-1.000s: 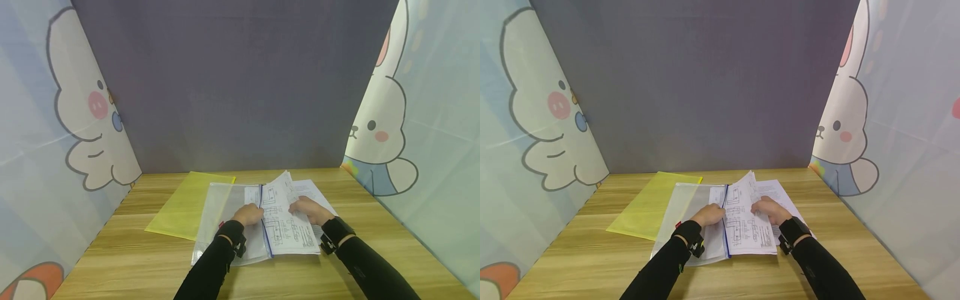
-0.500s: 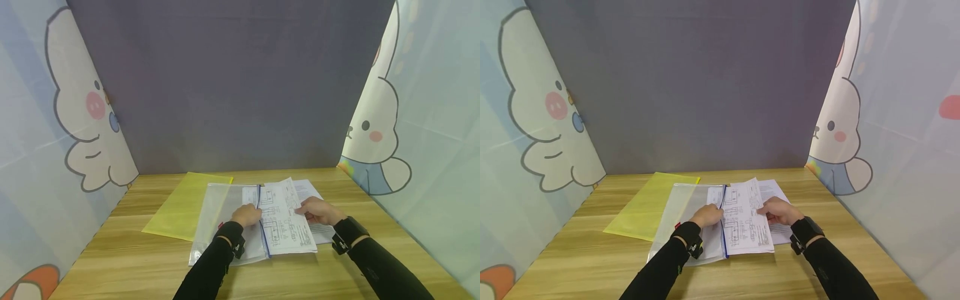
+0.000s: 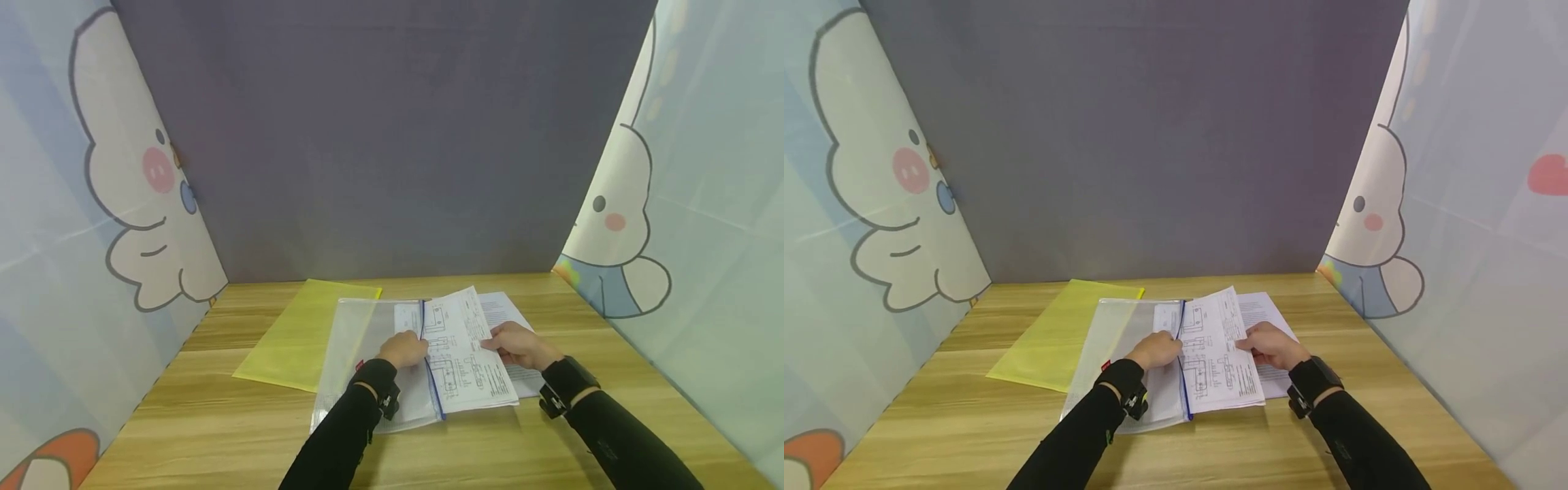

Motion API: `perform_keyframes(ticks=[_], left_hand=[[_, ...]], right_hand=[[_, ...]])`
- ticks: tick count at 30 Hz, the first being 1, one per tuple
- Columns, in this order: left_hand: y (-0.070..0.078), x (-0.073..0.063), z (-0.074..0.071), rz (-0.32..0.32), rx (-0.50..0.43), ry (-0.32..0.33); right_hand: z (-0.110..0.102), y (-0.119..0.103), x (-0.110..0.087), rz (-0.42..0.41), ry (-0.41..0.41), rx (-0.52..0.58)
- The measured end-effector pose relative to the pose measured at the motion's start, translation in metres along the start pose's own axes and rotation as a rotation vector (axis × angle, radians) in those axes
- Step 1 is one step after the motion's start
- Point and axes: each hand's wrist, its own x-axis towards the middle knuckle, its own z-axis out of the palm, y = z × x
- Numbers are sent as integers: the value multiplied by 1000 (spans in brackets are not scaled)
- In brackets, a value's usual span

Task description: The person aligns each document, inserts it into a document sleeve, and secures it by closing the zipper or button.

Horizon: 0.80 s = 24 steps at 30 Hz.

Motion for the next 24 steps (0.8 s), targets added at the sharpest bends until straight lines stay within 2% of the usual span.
perform_keyframes(ticks=[9, 24], left_hand=[[-1, 2, -1, 5, 8, -10], [-3, -8, -7, 17, -24, -18]], right_hand=[[8, -3, -1, -5, 9, -9], [28, -10, -6, -9, 2, 0]])
